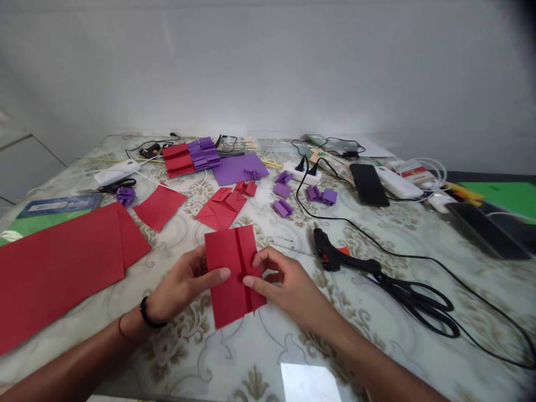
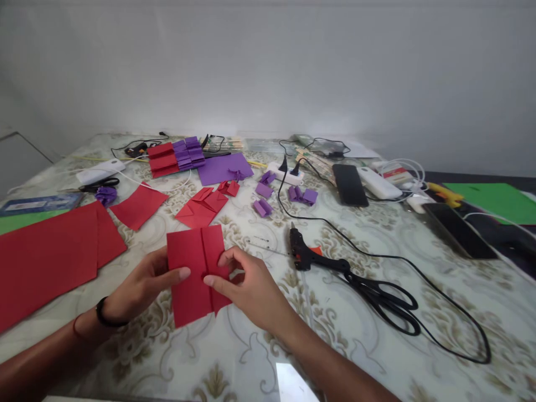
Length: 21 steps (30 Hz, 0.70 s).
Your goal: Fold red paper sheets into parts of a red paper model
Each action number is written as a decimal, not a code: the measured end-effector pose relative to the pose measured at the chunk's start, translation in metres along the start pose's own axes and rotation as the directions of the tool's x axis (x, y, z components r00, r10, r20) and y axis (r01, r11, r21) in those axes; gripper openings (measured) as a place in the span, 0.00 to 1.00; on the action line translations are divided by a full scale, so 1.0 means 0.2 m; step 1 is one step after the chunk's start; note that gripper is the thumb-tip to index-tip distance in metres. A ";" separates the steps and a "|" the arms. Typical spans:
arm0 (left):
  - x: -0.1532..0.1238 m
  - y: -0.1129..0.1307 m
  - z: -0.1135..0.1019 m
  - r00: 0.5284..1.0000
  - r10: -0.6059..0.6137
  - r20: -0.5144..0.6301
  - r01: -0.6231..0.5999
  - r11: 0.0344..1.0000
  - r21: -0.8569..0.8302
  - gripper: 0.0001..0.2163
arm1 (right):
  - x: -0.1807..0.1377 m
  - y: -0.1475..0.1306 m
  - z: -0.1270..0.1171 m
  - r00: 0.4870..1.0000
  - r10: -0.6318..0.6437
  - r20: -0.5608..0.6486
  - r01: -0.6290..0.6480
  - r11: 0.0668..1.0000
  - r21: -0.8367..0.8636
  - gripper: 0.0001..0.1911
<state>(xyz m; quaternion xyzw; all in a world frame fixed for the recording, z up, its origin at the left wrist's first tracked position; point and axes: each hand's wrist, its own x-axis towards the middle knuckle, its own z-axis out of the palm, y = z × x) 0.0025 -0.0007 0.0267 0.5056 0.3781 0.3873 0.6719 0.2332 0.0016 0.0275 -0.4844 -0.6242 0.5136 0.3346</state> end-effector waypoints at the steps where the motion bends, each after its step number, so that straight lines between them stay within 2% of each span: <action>1: 0.00 0.01 -0.01 1.000 -0.012 -0.027 0.012 1.000 -0.006 0.16 | 0.00 0.00 -0.01 1.000 -0.015 0.009 0.015 1.000 -0.008 0.14; 4: 0.01 0.05 -0.06 0.991 -0.032 -0.126 0.039 0.998 0.055 0.18 | 0.01 -0.02 -0.04 0.993 -0.077 0.093 0.083 0.995 -0.062 0.09; 6: 0.01 0.07 -0.09 0.990 -0.043 -0.135 0.067 0.981 0.184 0.19 | 0.00 -0.04 -0.06 0.981 -0.104 0.161 0.125 0.984 -0.126 0.08; 9: 0.02 0.08 -0.10 0.995 -0.088 -0.057 0.102 0.931 0.349 0.15 | -0.01 -0.04 -0.07 0.978 -0.085 0.188 0.117 0.979 -0.167 0.03; 12: 0.02 0.06 -0.07 0.992 -0.124 0.015 0.109 0.913 0.393 0.14 | 0.00 -0.03 -0.06 0.991 -0.055 0.120 0.072 0.988 -0.139 0.03; 15: 0.01 0.04 -0.02 0.988 -0.136 0.071 0.091 0.891 0.445 0.11 | 0.00 -0.02 -0.04 0.989 -0.006 0.144 0.020 0.996 -0.091 0.04; 18: 0.00 0.02 0.01 0.989 -0.112 0.093 0.045 0.844 0.534 0.10 | 0.00 -0.03 -0.01 0.980 0.039 0.195 -0.027 0.998 -0.063 0.04; 21: 0.00 0.01 0.03 0.993 -0.077 0.084 0.010 0.797 0.603 0.10 | -0.02 -0.02 0.02 0.979 0.052 0.196 -0.041 0.997 -0.059 0.04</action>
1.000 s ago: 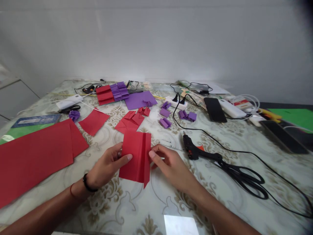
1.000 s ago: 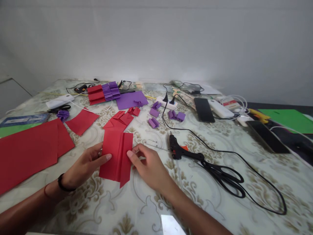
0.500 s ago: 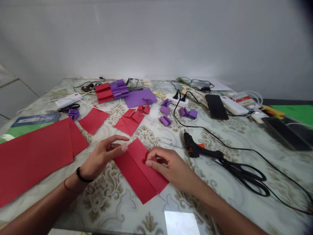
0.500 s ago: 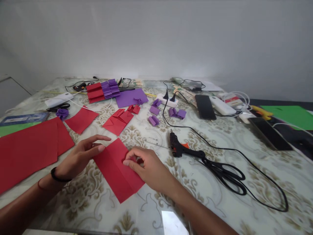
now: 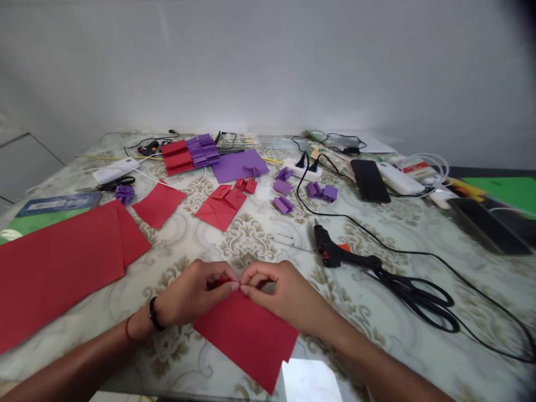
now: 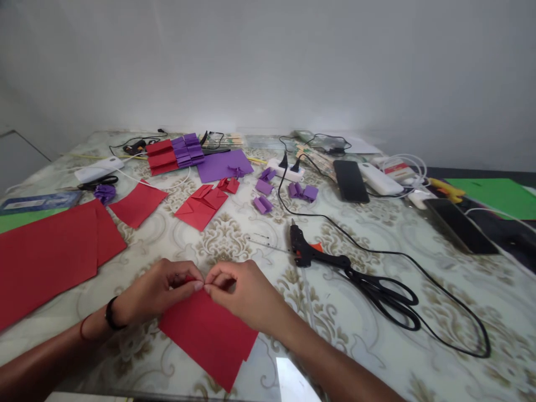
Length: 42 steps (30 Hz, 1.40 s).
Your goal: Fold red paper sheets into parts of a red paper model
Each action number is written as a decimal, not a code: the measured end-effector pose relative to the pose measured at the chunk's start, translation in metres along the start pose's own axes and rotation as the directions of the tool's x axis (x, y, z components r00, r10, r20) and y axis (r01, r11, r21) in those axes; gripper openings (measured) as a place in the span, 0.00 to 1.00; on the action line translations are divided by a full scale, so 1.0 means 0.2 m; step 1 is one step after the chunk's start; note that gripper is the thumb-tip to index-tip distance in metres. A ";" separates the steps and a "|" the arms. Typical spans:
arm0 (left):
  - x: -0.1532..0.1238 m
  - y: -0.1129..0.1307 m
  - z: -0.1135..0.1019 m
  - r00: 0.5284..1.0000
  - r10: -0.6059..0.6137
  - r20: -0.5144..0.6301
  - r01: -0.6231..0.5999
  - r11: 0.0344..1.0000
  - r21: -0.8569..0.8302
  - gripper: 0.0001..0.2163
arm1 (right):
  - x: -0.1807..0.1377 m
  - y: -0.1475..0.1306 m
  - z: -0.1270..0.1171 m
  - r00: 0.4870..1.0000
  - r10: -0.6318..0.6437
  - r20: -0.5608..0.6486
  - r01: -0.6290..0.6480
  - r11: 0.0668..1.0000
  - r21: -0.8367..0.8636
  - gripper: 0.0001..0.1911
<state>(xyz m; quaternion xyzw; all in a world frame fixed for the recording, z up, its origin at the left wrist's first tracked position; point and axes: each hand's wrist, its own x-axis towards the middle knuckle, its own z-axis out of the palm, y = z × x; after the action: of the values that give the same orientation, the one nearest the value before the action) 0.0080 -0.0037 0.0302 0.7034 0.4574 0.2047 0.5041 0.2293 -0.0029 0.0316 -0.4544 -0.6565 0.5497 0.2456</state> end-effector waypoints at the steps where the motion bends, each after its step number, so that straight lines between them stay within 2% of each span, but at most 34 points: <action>1: 0.00 0.00 0.00 1.000 0.004 -0.011 -0.004 1.000 0.020 0.09 | 0.00 0.00 0.01 1.000 -0.006 -0.007 0.006 1.000 -0.001 0.03; 6: -0.02 0.01 0.01 0.995 0.090 -0.042 -0.085 0.989 0.119 0.09 | -0.01 0.01 0.00 0.999 -0.048 -0.017 0.048 0.999 -0.015 0.03; 10: -0.02 0.02 -0.02 0.983 0.143 -0.118 -0.125 0.981 0.145 0.10 | -0.01 -0.01 -0.04 0.997 -0.074 -0.035 0.074 0.997 -0.023 0.05; 13: -0.03 0.01 -0.09 0.975 0.128 -0.180 -0.109 0.988 0.113 0.12 | -0.01 -0.01 -0.09 0.993 -0.095 -0.062 0.091 0.994 -0.063 0.06; 20: 0.00 -0.08 -0.33 0.937 0.126 -0.326 -0.101 0.990 0.094 0.15 | 0.03 0.05 -0.28 0.987 -0.091 -0.130 0.073 0.987 -0.141 0.03; 23: 0.03 -0.09 -0.31 0.953 0.099 -0.285 -0.080 0.994 0.079 0.15 | 0.02 0.04 -0.27 0.980 -0.110 -0.168 0.083 0.984 -0.157 0.03; 24: 0.03 -0.08 -0.28 0.962 0.090 -0.259 -0.073 0.995 0.073 0.15 | 0.02 0.03 -0.25 0.979 -0.122 -0.162 0.096 0.983 -0.158 0.06; 26: 0.03 -0.07 -0.21 0.975 0.080 -0.207 -0.070 0.996 0.056 0.15 | 0.01 0.02 -0.17 0.988 -0.134 -0.076 0.123 0.983 -0.133 0.15; 27: 0.03 -0.06 -0.19 0.979 0.082 -0.188 -0.074 0.996 0.048 0.14 | 0.01 0.01 -0.14 0.994 -0.105 -0.022 0.101 0.988 -0.120 0.16; 29: 0.01 -0.04 -0.17 0.984 0.084 -0.157 -0.086 0.996 -0.004 0.12 | 0.00 0.02 -0.08 0.998 -0.070 -0.004 0.070 0.995 -0.076 0.13; 30: 0.00 -0.03 -0.17 0.985 0.081 -0.152 -0.093 0.993 -0.076 0.12 | 0.00 0.03 -0.06 0.998 -0.068 -0.017 0.067 0.997 -0.030 0.12; 31: 0.00 -0.03 -0.18 0.986 0.072 -0.153 -0.098 0.980 -0.174 0.17 | 0.01 0.04 -0.06 0.995 -0.080 -0.055 0.081 0.997 0.020 0.10; 33: -0.01 -0.04 -0.22 0.985 0.027 -0.168 -0.092 0.915 -0.393 0.29 | 0.01 0.06 -0.07 0.978 -0.121 -0.169 0.137 0.987 0.088 0.06; 34: 0.00 -0.05 -0.23 0.986 -0.008 -0.166 -0.073 0.876 -0.477 0.31 | 0.01 0.06 -0.09 0.963 -0.140 -0.230 0.165 0.982 0.093 0.05; 37: 0.02 -0.09 -0.22 0.994 -0.064 -0.093 0.000 0.824 -0.567 0.27 | 0.02 0.08 -0.12 0.934 -0.162 -0.318 0.186 0.981 0.047 0.05; 40: 0.04 -0.11 -0.17 1.000 -0.027 -0.012 0.015 0.808 -0.589 0.17 | 0.03 0.08 -0.11 0.944 -0.154 -0.291 0.166 0.986 0.017 0.05; 42: 0.04 -0.11 -0.15 1.000 -0.006 -0.005 0.001 0.796 -0.605 0.14 | 0.02 0.08 -0.08 0.952 -0.147 -0.269 0.151 0.989 -0.005 0.09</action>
<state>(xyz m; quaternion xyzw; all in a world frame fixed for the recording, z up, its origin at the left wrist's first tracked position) -0.0195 0.0202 0.0209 0.5041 0.3711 0.3415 0.7011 0.2451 0.0087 0.0200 -0.4720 -0.6454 0.4679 0.3765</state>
